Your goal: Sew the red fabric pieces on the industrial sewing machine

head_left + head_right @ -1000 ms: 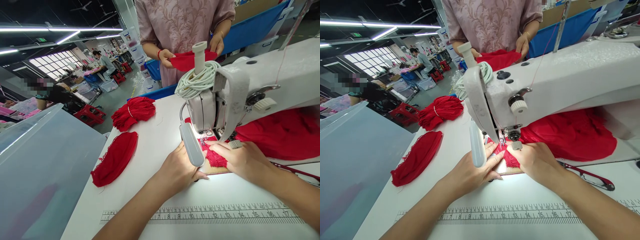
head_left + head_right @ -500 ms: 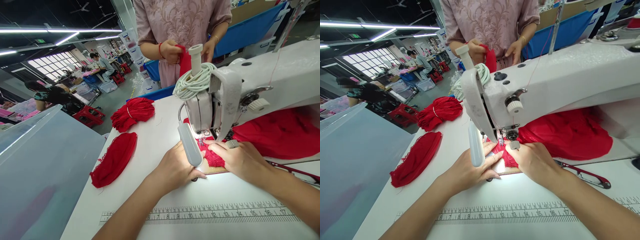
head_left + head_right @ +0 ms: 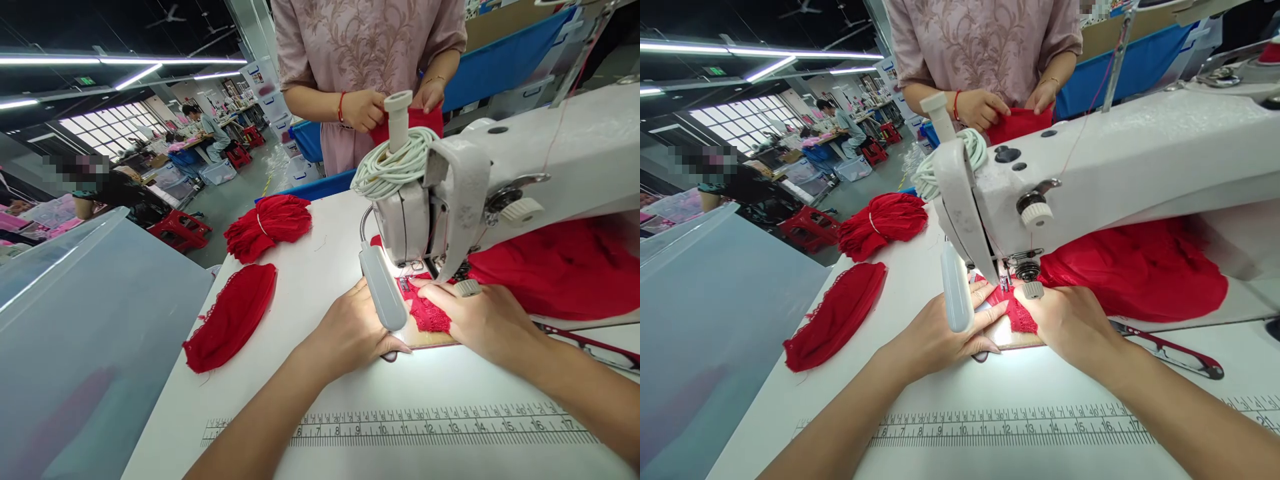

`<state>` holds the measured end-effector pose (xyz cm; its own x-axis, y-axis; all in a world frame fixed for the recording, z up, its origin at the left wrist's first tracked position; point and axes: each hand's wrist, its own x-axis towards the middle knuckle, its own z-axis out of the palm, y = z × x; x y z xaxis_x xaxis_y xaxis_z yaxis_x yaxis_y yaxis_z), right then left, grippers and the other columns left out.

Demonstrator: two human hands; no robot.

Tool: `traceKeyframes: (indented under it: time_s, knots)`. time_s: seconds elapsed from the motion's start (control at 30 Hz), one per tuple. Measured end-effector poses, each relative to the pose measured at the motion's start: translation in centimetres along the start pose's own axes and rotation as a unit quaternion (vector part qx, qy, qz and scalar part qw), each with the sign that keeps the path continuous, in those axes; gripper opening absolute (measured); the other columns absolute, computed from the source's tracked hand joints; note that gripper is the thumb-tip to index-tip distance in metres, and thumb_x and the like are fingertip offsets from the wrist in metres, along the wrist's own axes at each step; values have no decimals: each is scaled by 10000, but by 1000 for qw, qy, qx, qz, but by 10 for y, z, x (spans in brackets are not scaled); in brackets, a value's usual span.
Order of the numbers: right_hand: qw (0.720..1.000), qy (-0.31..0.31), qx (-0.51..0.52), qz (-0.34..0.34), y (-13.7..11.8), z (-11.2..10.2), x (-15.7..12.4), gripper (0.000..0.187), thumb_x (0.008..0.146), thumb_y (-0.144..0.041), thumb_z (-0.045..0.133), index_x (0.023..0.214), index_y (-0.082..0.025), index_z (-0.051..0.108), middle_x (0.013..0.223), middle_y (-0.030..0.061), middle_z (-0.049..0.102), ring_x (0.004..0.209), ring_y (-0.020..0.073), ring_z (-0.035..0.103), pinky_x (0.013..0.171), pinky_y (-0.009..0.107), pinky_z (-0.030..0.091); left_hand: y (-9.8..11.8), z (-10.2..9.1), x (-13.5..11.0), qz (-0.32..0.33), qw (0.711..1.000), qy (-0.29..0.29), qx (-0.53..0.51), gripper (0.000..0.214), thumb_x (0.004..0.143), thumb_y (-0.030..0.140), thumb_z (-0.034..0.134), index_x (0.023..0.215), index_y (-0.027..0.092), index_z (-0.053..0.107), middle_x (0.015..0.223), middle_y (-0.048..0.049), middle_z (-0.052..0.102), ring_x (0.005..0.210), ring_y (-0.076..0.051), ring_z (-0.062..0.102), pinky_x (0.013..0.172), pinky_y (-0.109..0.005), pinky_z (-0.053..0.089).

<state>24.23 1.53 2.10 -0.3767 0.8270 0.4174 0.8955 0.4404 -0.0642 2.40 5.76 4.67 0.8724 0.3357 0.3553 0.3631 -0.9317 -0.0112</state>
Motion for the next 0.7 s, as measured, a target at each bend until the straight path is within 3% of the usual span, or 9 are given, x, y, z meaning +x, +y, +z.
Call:
traceKeyframes:
  time_s: [0.23, 0.33, 0.47, 0.57, 0.7]
  knots:
    - [999, -10, 22, 21, 5, 10, -4, 425, 646, -90, 464, 1025, -204, 620, 511, -28, 488, 422, 156, 400, 436, 263, 195, 2, 1, -2, 5, 1000, -2, 28, 536, 953, 557, 348, 1057, 152, 683, 1074, -126, 706, 1003, -245, 648, 1010, -480, 471]
    - [999, -10, 23, 33, 7, 16, -7, 450, 649, -100, 469, 1060, -217, 611, 624, -3, 607, 444, 159, 450, 441, 270, 215, 3, 1, -3, 1, 999, -3, 40, 548, 940, 582, 356, 1028, 162, 695, 1045, -117, 711, 960, -241, 652, 1004, -478, 467]
    - [1000, 8, 27, 0, 9, 17, -9, 396, 691, -77, 456, 1026, -220, 610, 723, 1, 673, 437, 142, 449, 453, 277, 253, 2, -2, -1, 6, 999, -7, 42, 520, 964, 543, 348, 1021, 167, 703, 1019, -116, 716, 919, -221, 648, 940, -436, 496]
    - [999, 22, 28, -20, 8, 15, -10, 441, 637, -8, 416, 962, -223, 622, 746, -10, 683, 426, 132, 442, 451, 283, 251, 0, -5, 1, 4, 999, -12, 32, 498, 985, 505, 333, 1005, 175, 705, 1017, -112, 717, 923, -207, 639, 880, -392, 518]
    - [997, 39, 50, -49, 8, 12, -11, 360, 702, -21, 427, 919, -218, 634, 824, 26, 697, 511, 145, 533, 473, 284, 305, -2, -5, 0, 2, 999, -37, 36, 412, 983, 455, 394, 981, 181, 702, 1031, -107, 710, 958, -220, 625, 918, -432, 502]
